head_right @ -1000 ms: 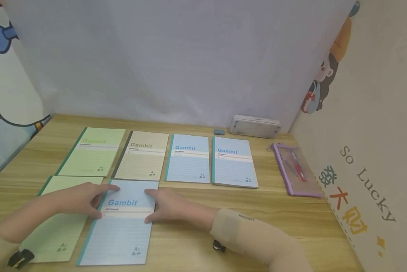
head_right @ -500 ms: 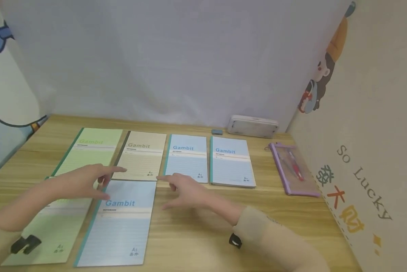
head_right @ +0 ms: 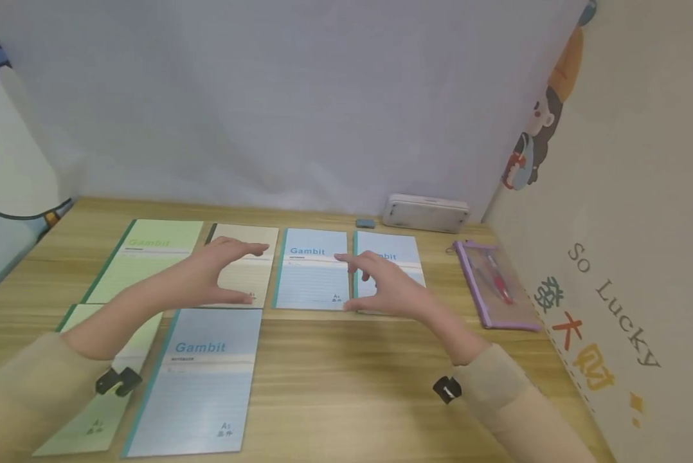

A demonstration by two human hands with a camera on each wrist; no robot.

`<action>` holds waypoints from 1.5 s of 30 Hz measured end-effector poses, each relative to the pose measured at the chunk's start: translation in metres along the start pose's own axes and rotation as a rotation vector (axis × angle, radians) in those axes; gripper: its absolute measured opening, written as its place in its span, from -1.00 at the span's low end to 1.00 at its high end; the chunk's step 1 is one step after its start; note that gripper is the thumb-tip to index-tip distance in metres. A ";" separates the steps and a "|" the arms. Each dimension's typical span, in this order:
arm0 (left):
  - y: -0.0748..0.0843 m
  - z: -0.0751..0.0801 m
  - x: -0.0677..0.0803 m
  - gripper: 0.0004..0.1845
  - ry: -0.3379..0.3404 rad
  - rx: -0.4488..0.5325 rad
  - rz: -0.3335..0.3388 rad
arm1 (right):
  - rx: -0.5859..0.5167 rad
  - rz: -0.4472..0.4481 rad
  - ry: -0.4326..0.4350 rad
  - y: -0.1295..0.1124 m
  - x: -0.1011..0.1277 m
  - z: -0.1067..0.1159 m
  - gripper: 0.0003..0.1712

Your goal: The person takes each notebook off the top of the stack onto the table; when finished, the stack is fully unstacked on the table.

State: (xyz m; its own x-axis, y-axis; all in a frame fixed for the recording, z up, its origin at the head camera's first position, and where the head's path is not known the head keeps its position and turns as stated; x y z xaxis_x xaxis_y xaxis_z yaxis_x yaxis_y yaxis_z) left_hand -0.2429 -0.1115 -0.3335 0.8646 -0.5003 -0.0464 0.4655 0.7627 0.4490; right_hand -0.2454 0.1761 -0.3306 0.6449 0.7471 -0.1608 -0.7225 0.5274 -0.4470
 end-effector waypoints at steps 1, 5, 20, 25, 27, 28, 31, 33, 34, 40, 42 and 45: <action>0.002 -0.002 -0.004 -0.06 0.002 0.017 0.007 | -0.016 -0.003 0.014 0.004 0.003 0.005 -0.09; 0.011 -0.011 -0.022 -0.02 0.001 0.072 0.047 | -0.059 -0.048 0.050 0.020 0.014 0.021 -0.10; 0.038 -0.053 -0.074 0.06 -0.022 0.187 0.076 | -0.080 -0.208 0.137 0.082 0.048 0.031 -0.07; 0.039 -0.065 -0.091 0.06 -0.056 0.234 0.081 | -0.117 -0.257 0.127 0.101 0.057 0.029 -0.07; 0.039 -0.070 -0.099 0.05 -0.065 0.249 0.092 | -0.134 -0.263 0.119 0.108 0.058 0.028 -0.06; 0.039 -0.072 -0.102 0.04 -0.070 0.258 0.097 | -0.139 -0.265 0.115 0.111 0.059 0.027 -0.06; 0.040 -0.079 -0.114 0.04 -0.090 0.278 0.103 | -0.144 -0.276 0.101 0.122 0.062 0.024 -0.05; 0.041 -0.086 -0.121 0.06 -0.120 0.277 0.099 | -0.146 -0.292 0.088 0.129 0.064 0.022 -0.04; 0.042 -0.089 -0.124 0.07 -0.135 0.269 0.096 | -0.149 -0.300 0.078 0.132 0.066 0.021 -0.04; 0.044 -0.105 -0.138 0.12 -0.176 0.175 0.099 | -0.153 -0.328 -0.023 0.151 0.075 0.009 0.02; 0.044 -0.109 -0.142 0.12 -0.184 0.150 0.104 | -0.149 -0.340 -0.043 0.155 0.077 0.006 0.03; 0.042 -0.114 -0.149 0.13 -0.199 0.124 0.111 | -0.142 -0.358 -0.055 0.159 0.079 0.004 0.05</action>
Point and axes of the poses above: each hand's wrist, its own x-axis away from the middle knuckle, its own z-axis out of the back of the hand, y = z × x, the point moved 4 cm from there along -x, towards the middle knuckle, and after that the axes turned 7 degrees about z, right-handed, at the moved point
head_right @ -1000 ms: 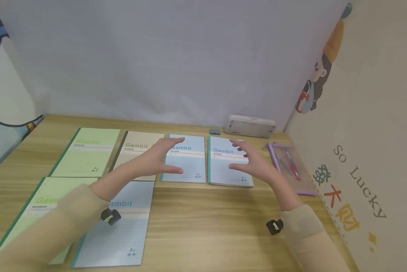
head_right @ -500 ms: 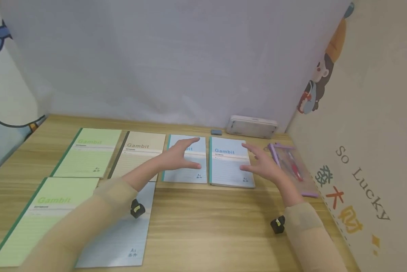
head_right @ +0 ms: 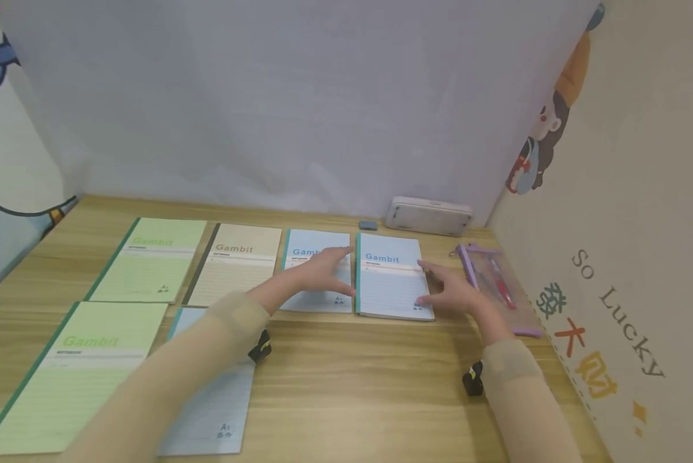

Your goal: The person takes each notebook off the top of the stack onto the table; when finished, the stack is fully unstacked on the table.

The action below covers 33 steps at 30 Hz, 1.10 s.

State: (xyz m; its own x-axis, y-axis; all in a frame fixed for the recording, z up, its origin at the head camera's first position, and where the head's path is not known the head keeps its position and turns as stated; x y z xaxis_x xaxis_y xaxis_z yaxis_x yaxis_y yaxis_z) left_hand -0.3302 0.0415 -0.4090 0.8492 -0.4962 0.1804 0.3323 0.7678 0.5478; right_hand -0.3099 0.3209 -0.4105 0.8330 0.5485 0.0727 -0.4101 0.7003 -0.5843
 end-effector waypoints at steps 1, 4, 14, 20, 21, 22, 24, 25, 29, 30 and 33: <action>-0.001 -0.001 -0.002 0.13 -0.001 -0.010 0.004 | -0.009 -0.004 -0.001 0.001 0.000 0.000 0.06; -0.003 -0.002 -0.009 0.12 0.003 -0.019 0.022 | -0.020 -0.010 -0.004 0.003 -0.002 0.000 0.08; 0.001 -0.009 -0.017 0.05 -0.038 -0.017 0.041 | -0.015 -0.036 -0.024 0.006 -0.005 -0.002 0.09; 0.005 -0.015 -0.017 -0.06 -0.025 -0.049 0.036 | 0.000 -0.035 -0.023 0.005 -0.005 -0.003 0.10; 0.006 -0.015 -0.017 -0.07 -0.020 -0.049 0.034 | 0.002 -0.032 -0.023 0.005 -0.005 -0.003 0.11; 0.006 -0.015 -0.017 -0.07 -0.015 -0.039 0.033 | 0.001 -0.032 -0.022 0.005 -0.005 -0.003 0.11; 0.006 -0.015 -0.018 -0.08 -0.003 -0.026 0.030 | 0.007 -0.027 -0.021 0.005 -0.006 -0.003 0.11; 0.006 -0.016 -0.018 -0.07 0.008 -0.020 0.024 | 0.009 -0.026 -0.021 0.005 -0.006 -0.003 0.11; 0.006 -0.017 -0.020 -0.05 0.045 0.023 -0.002 | 0.007 -0.017 -0.014 0.005 -0.006 -0.003 0.12; 0.006 -0.017 -0.020 -0.04 0.054 0.037 -0.008 | 0.003 -0.015 -0.011 0.005 -0.006 -0.003 0.13; 0.006 -0.018 -0.018 -0.01 0.076 0.074 -0.022 | -0.009 -0.003 -0.002 0.004 -0.007 -0.003 0.14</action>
Point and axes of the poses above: each hand's wrist, its own x-axis away from the middle knuckle, its own z-axis out of the back of the hand, y = z × x, the point moved 4 cm from there along -x, towards the middle knuckle, and after that the axes turned 7 degrees about z, right-handed, at the moved point
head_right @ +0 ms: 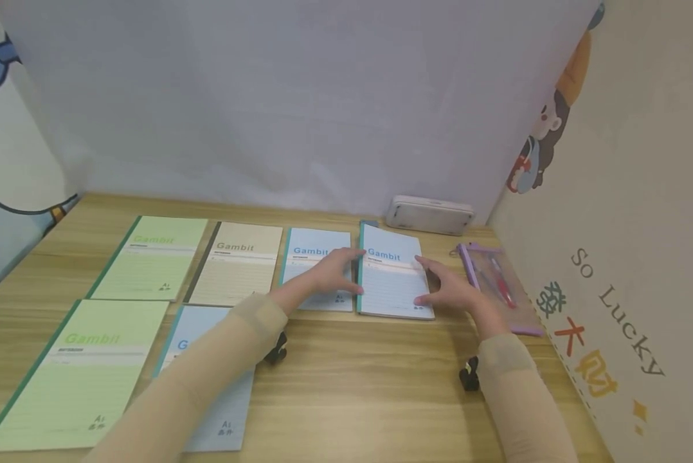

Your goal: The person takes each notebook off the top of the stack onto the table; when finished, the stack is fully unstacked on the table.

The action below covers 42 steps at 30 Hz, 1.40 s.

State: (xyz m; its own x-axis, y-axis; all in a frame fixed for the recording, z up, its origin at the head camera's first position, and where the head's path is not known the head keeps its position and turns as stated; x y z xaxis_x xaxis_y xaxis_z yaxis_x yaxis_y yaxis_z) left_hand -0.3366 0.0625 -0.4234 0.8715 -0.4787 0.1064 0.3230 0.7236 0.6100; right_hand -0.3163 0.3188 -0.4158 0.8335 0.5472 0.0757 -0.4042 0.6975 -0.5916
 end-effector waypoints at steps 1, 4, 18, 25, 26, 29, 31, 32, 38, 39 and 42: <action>0.000 0.000 0.001 -0.01 0.007 0.007 -0.002 | -0.001 0.004 0.004 0.000 0.000 0.000 0.15; 0.000 0.002 0.003 -0.01 0.023 0.026 -0.013 | -0.009 0.011 0.010 0.000 -0.001 0.000 0.15; 0.008 0.007 0.010 0.05 0.099 0.021 -0.023 | -0.079 -0.064 0.074 0.001 -0.004 0.007 0.02; 0.007 0.009 0.011 0.04 0.107 -0.016 -0.017 | -0.070 -0.016 0.117 -0.010 -0.004 0.012 -0.04; 0.007 0.010 0.012 0.02 0.115 -0.006 -0.022 | -0.075 -0.013 0.122 -0.012 -0.004 0.013 -0.05; 0.008 0.013 0.015 -0.04 0.141 0.030 -0.036 | -0.098 -0.006 0.134 -0.017 -0.005 0.014 -0.07; 0.008 0.016 0.016 -0.07 0.152 0.051 -0.037 | -0.110 -0.001 0.135 -0.023 -0.005 0.015 -0.09; 0.007 0.017 0.017 -0.08 0.156 0.057 -0.034 | -0.112 0.002 0.136 -0.026 -0.005 0.016 -0.10; 0.008 0.028 0.021 -0.12 0.148 0.111 -0.027 | -0.093 0.047 0.150 -0.051 -0.004 0.022 -0.15; 0.009 0.030 0.022 -0.12 0.145 0.118 -0.029 | -0.087 0.050 0.149 -0.052 -0.005 0.022 -0.14; 0.009 0.035 0.025 -0.16 0.145 0.150 -0.033 | -0.082 0.054 0.140 -0.048 -0.007 0.022 -0.12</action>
Point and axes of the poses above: each hand's wrist, its own x-axis away from the middle knuckle, its own z-axis out of the back of the hand, y = z × x, the point moved 4 cm from there along -x, towards the middle knuckle, and after that the axes turned 7 degrees about z, right-handed, at the moved point
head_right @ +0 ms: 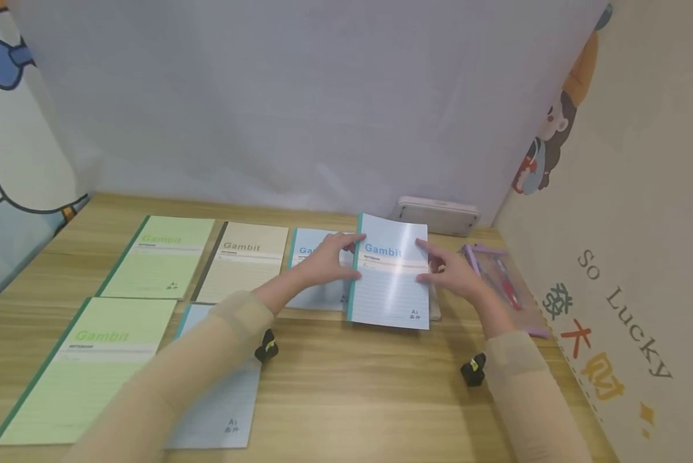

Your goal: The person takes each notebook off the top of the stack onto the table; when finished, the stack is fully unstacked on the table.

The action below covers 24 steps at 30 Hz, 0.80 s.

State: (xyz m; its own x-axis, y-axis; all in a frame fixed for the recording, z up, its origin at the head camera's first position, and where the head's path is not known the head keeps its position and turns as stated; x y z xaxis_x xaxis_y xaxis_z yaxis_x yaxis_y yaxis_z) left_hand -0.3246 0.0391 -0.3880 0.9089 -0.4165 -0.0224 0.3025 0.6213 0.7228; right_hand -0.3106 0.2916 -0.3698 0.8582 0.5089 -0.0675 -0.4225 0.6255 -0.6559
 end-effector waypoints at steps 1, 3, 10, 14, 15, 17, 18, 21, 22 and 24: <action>0.001 0.002 0.001 -0.17 0.001 0.012 -0.001 | -0.003 0.001 -0.003 0.002 -0.001 0.000 -0.11; 0.002 0.006 0.003 -0.19 0.001 0.038 -0.005 | -0.026 -0.005 -0.008 0.002 -0.001 0.001 -0.10; 0.007 0.020 0.010 -0.22 0.014 0.069 -0.081 | -0.073 0.016 -0.012 -0.011 -0.001 0.003 -0.12; 0.008 0.028 0.016 -0.23 0.020 0.052 -0.116 | -0.083 0.035 -0.011 -0.028 0.001 0.005 -0.13; 0.008 0.030 0.018 -0.23 0.021 0.053 -0.118 | -0.086 0.034 -0.016 -0.036 0.003 0.006 -0.13; 0.008 0.034 0.021 -0.22 0.021 0.049 -0.119 | -0.099 0.040 -0.024 -0.043 0.004 0.007 -0.13; 0.009 0.036 0.022 -0.22 0.021 0.044 -0.119 | -0.100 0.041 -0.029 -0.045 0.004 0.007 -0.13; 0.011 0.043 0.028 -0.21 0.018 0.035 -0.120 | -0.094 0.042 -0.043 -0.048 0.003 0.007 -0.11; 0.012 0.045 0.031 -0.21 0.016 0.027 -0.122 | -0.095 0.047 -0.045 -0.046 0.002 0.006 -0.09; 0.013 0.050 0.036 -0.21 0.011 0.011 -0.129 | -0.104 0.053 -0.058 -0.050 0.002 0.005 -0.07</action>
State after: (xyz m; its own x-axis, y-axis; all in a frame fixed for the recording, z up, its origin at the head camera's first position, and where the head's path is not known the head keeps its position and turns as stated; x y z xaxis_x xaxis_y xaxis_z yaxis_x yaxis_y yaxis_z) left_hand -0.3021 -0.0007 -0.3448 0.8658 -0.4851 -0.1229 0.4138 0.5560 0.7209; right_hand -0.2890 0.2642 -0.3337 0.8158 0.5748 -0.0630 -0.4321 0.5336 -0.7271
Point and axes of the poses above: each hand's wrist, its own x-axis away from the middle knuckle, its own z-axis out of the back of the hand, y = z × x, the point moved 4 cm from there along -x, towards the middle knuckle, and after that the axes turned 7 degrees about z, right-handed, at the moved point
